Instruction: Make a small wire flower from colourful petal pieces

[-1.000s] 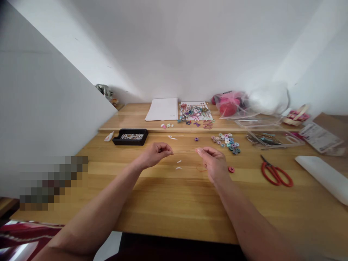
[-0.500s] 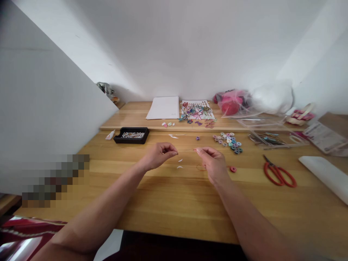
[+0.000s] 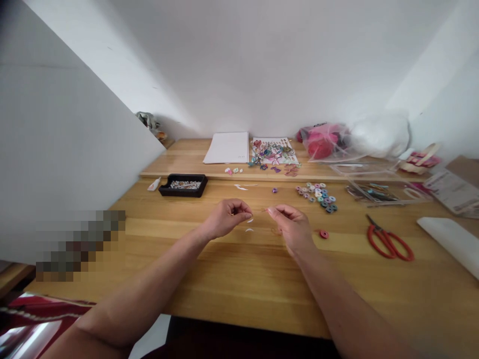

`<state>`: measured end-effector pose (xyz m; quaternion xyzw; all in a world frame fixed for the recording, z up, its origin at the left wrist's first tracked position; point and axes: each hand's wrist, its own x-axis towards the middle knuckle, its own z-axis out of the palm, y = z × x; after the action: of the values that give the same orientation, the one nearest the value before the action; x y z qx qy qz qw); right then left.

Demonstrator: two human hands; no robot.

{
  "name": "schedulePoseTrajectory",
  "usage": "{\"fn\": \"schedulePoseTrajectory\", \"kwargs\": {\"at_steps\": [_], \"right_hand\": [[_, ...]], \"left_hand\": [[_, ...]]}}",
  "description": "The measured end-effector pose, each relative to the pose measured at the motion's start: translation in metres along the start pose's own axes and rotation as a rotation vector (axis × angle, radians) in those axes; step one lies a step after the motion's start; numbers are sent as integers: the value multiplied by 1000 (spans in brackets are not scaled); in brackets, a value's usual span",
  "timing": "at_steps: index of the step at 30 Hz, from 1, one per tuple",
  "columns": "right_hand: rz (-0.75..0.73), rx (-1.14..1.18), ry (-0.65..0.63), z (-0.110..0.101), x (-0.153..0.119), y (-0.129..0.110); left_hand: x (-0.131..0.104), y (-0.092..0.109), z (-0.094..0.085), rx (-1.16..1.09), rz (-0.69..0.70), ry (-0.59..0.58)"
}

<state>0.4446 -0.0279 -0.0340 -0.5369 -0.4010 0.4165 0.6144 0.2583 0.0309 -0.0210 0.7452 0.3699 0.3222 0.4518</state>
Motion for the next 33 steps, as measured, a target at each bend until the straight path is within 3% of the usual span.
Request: {"fn": "schedulePoseTrajectory", "kwargs": {"at_steps": [15,26,33], "right_hand": [[205,126,-136,-8,2,-2],[185,102,-57,-5,0,-1],[129,105,7,-5,1,-12]], "left_hand": [[-1,3,0,-58,-30,-61],[2,2,-2,1,13,39],[4,-5,-16,-47,-68,-29]]}}
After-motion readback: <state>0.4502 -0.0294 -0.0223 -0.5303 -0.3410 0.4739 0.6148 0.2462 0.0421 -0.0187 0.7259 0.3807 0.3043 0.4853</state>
